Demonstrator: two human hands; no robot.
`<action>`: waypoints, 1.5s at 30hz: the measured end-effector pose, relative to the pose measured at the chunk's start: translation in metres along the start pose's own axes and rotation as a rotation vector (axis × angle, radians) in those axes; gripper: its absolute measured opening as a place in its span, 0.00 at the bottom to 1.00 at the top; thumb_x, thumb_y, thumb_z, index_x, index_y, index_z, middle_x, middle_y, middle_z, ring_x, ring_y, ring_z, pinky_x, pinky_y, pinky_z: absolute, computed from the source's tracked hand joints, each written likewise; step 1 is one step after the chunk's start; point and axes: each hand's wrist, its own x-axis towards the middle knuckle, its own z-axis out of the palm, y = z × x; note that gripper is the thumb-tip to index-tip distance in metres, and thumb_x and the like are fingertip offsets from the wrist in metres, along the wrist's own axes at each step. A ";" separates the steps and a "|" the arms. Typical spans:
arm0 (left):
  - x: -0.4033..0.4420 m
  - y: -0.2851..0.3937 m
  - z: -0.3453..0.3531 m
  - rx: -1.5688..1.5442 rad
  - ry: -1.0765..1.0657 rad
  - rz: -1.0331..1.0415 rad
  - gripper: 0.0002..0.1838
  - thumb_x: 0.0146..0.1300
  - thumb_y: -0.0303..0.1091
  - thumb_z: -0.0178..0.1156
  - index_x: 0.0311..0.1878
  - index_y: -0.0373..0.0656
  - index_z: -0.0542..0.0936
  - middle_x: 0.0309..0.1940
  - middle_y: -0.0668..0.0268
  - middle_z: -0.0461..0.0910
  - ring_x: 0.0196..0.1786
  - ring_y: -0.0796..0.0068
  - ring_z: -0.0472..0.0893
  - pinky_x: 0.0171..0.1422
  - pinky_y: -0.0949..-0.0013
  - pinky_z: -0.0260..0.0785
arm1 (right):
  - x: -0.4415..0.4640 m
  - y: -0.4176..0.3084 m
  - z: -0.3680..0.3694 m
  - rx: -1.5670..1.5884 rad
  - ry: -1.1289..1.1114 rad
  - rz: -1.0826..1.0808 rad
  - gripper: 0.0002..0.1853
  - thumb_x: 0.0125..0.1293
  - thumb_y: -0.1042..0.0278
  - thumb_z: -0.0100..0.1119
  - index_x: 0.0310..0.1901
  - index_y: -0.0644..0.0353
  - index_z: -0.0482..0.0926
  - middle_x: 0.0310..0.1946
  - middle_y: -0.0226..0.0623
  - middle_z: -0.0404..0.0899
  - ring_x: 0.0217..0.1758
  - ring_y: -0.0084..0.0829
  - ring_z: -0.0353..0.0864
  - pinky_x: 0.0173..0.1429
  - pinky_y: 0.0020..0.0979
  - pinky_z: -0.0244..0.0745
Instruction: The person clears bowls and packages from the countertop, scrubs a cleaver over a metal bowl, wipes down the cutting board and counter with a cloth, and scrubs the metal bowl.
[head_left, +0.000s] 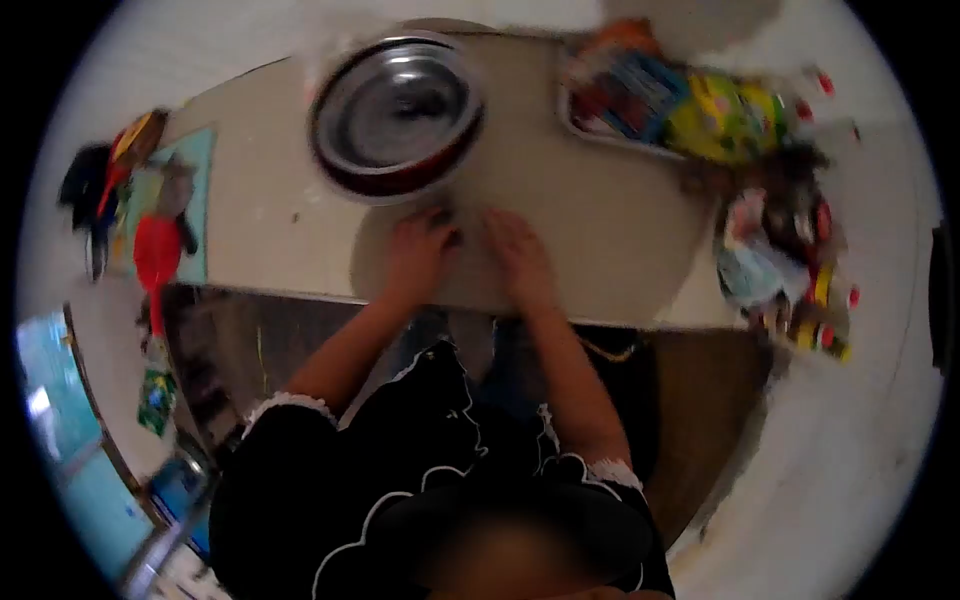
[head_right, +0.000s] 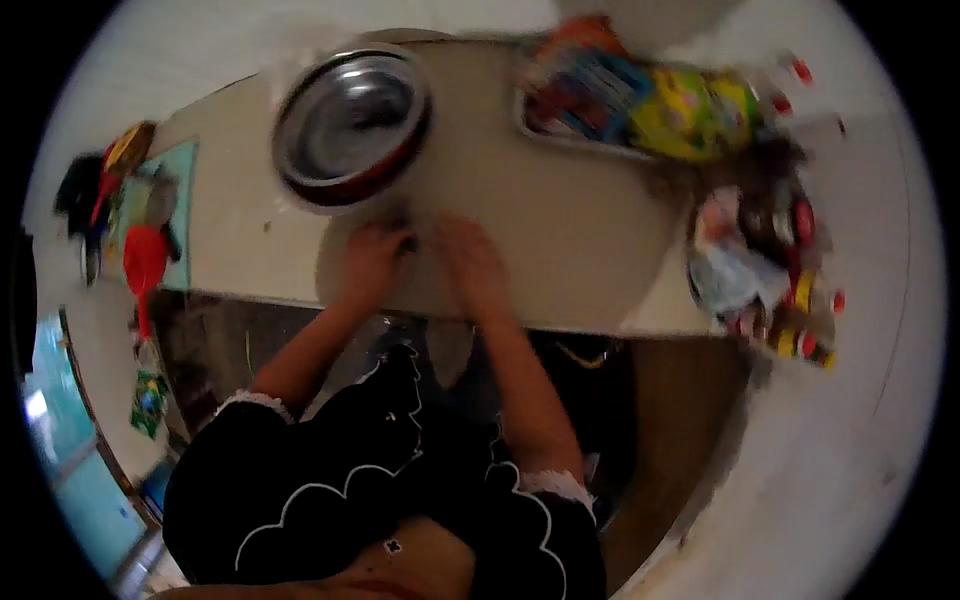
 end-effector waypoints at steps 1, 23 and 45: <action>-0.004 -0.004 -0.003 -0.026 0.029 0.005 0.16 0.48 0.37 0.62 0.44 0.51 0.78 0.52 0.60 0.71 0.55 0.59 0.70 0.59 0.56 0.62 | -0.014 0.026 0.003 -0.045 0.055 0.040 0.22 0.53 0.78 0.46 0.51 0.52 0.75 0.61 0.43 0.64 0.65 0.44 0.61 0.68 0.40 0.55; -0.260 -0.506 -0.353 -0.546 0.292 -1.012 0.18 0.57 0.47 0.57 0.42 0.41 0.76 0.34 0.63 0.77 0.37 0.67 0.77 0.41 0.65 0.68 | 0.174 -0.084 -0.039 0.077 0.195 0.823 0.21 0.56 0.63 0.59 0.50 0.65 0.73 0.31 0.35 0.76 0.30 0.26 0.76 0.31 0.27 0.72; -0.250 -0.517 -0.327 -0.757 0.055 -0.965 0.06 0.56 0.37 0.56 0.32 0.47 0.71 0.18 0.74 0.67 0.18 0.80 0.67 0.22 0.75 0.58 | 0.243 -0.099 0.022 -0.660 -0.168 0.475 0.21 0.51 0.63 0.58 0.50 0.49 0.75 0.48 0.40 0.76 0.50 0.41 0.75 0.55 0.40 0.69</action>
